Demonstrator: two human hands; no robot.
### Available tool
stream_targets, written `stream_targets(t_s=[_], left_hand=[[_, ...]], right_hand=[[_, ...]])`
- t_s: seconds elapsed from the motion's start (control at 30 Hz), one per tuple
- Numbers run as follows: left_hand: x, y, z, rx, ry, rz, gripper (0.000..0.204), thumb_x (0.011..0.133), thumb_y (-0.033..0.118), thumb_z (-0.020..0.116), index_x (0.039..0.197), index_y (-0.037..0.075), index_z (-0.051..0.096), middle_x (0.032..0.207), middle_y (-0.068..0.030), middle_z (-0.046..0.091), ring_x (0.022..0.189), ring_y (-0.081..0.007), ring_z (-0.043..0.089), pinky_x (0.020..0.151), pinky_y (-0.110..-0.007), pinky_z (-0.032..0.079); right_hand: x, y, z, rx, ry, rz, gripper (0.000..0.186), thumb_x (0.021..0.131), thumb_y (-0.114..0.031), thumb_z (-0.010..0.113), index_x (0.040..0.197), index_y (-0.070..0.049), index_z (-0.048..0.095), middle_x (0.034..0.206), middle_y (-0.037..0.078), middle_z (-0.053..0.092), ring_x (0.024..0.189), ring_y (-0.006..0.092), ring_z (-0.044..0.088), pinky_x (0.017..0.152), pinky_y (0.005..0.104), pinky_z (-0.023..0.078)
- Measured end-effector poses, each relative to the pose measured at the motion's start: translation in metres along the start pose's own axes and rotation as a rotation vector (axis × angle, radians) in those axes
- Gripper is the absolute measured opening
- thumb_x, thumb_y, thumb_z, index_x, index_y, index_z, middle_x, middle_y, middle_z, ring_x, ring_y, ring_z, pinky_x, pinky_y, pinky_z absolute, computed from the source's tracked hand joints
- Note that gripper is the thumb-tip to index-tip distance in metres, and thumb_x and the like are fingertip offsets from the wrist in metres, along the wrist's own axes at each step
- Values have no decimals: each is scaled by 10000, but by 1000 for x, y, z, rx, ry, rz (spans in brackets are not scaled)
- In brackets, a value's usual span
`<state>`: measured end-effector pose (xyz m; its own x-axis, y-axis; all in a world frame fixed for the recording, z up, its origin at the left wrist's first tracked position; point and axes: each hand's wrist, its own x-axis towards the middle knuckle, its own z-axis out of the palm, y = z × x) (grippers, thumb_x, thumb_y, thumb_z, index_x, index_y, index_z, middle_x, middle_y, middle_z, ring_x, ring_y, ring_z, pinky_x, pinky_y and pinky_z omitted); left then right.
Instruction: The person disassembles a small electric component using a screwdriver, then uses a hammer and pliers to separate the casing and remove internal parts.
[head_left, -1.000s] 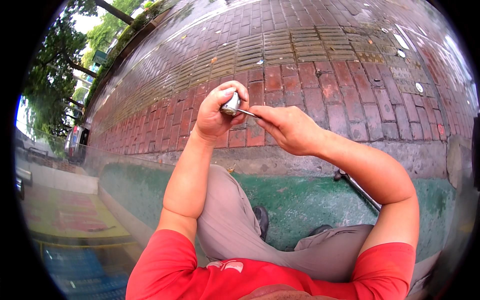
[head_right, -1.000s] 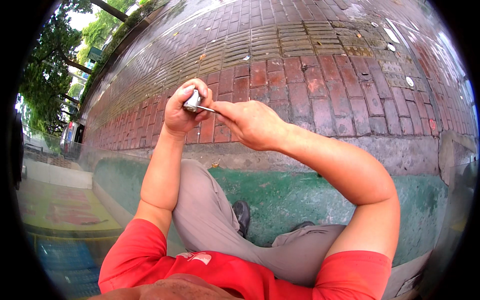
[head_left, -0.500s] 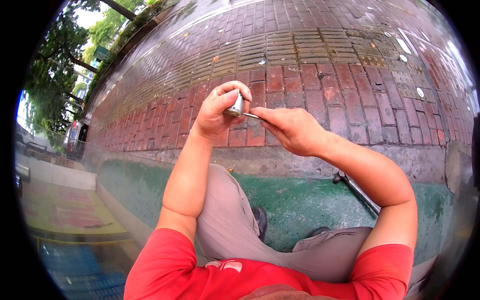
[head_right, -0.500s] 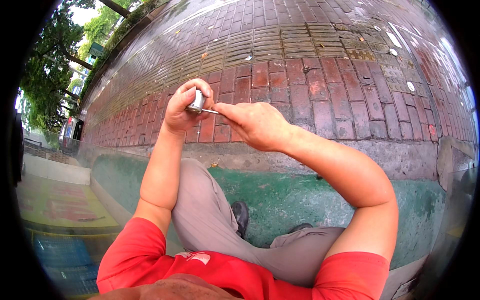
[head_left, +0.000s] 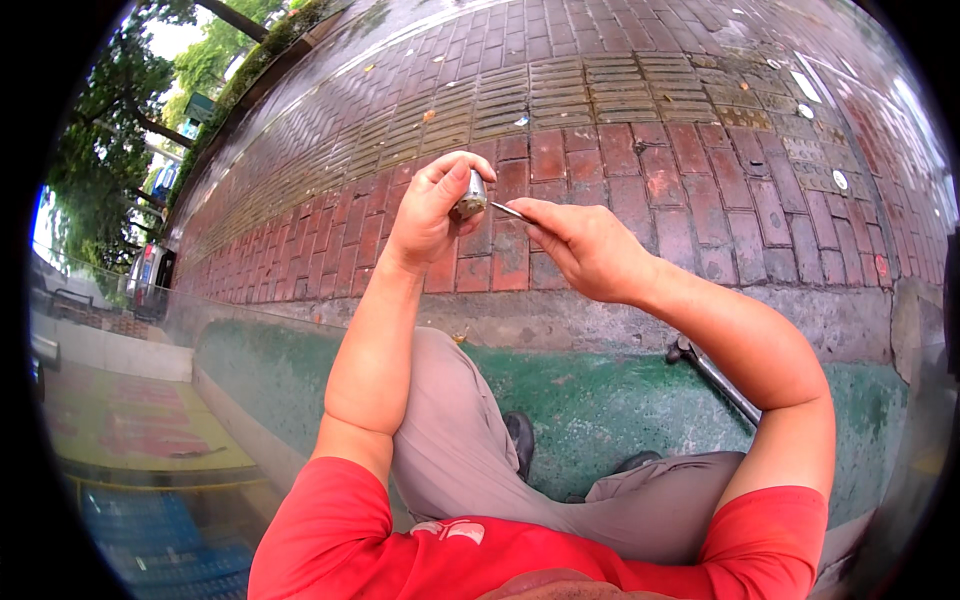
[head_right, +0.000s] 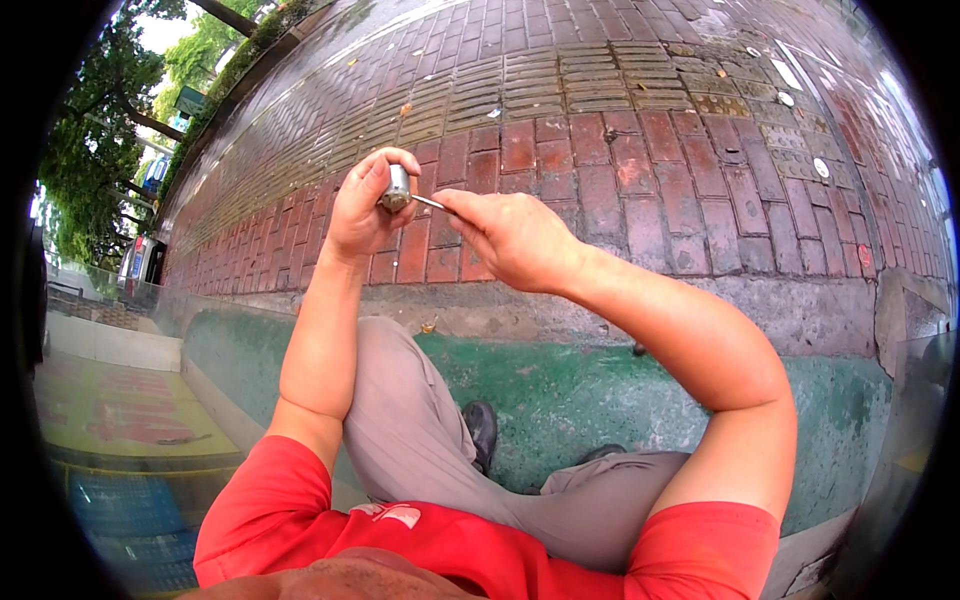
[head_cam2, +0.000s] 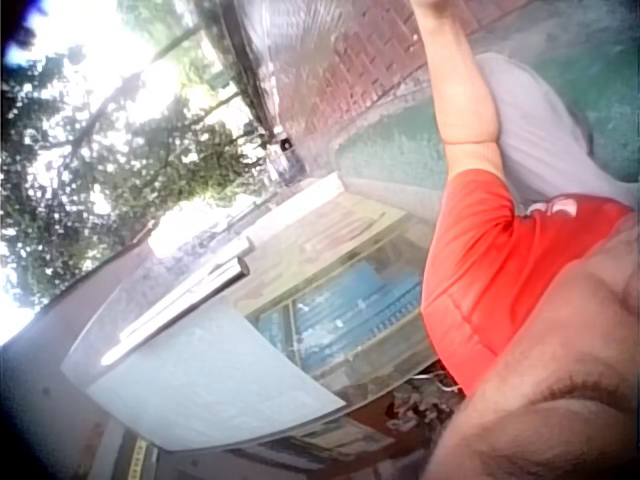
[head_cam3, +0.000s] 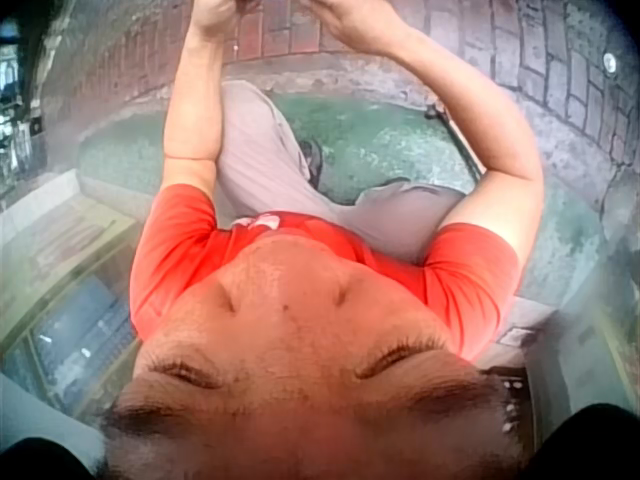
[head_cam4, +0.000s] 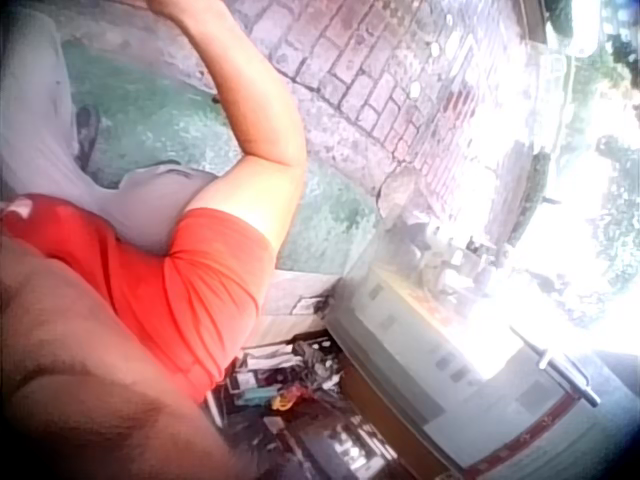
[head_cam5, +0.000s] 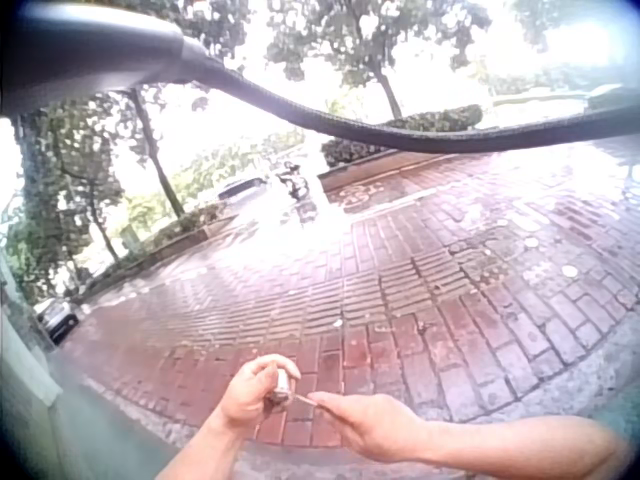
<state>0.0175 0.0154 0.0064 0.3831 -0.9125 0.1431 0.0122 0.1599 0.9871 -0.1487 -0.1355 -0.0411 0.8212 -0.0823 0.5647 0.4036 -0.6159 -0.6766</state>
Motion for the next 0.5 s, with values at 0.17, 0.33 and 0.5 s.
stream_targets(t_s=[0.17,0.33,0.5], left_hand=[[-1,-1,2,-5,22,-26,387,991,426,545,1001,44,604,643,24,493,508,-63,421,462,-216,322],[1,-2,4,-39,21,-31,366,1019,386,500,1012,33,596,644,12,493,511,-77,430,463,-222,330],[2,-4,3,-38,4,-23,380,1026,378,466,1056,9,551,678,-36,493,502,-110,419,463,-246,327]], right_hand=[[1,0,-1,33,3,14,270,960,-161,533,1211,-67,569,987,209,670,903,414,640,747,480,529],[0,1,-2,42,-4,28,272,964,-164,530,1209,-54,572,992,212,670,912,416,637,755,477,527],[0,1,-1,49,-1,37,268,965,-163,528,1206,-56,576,984,214,669,910,421,633,750,478,523]])
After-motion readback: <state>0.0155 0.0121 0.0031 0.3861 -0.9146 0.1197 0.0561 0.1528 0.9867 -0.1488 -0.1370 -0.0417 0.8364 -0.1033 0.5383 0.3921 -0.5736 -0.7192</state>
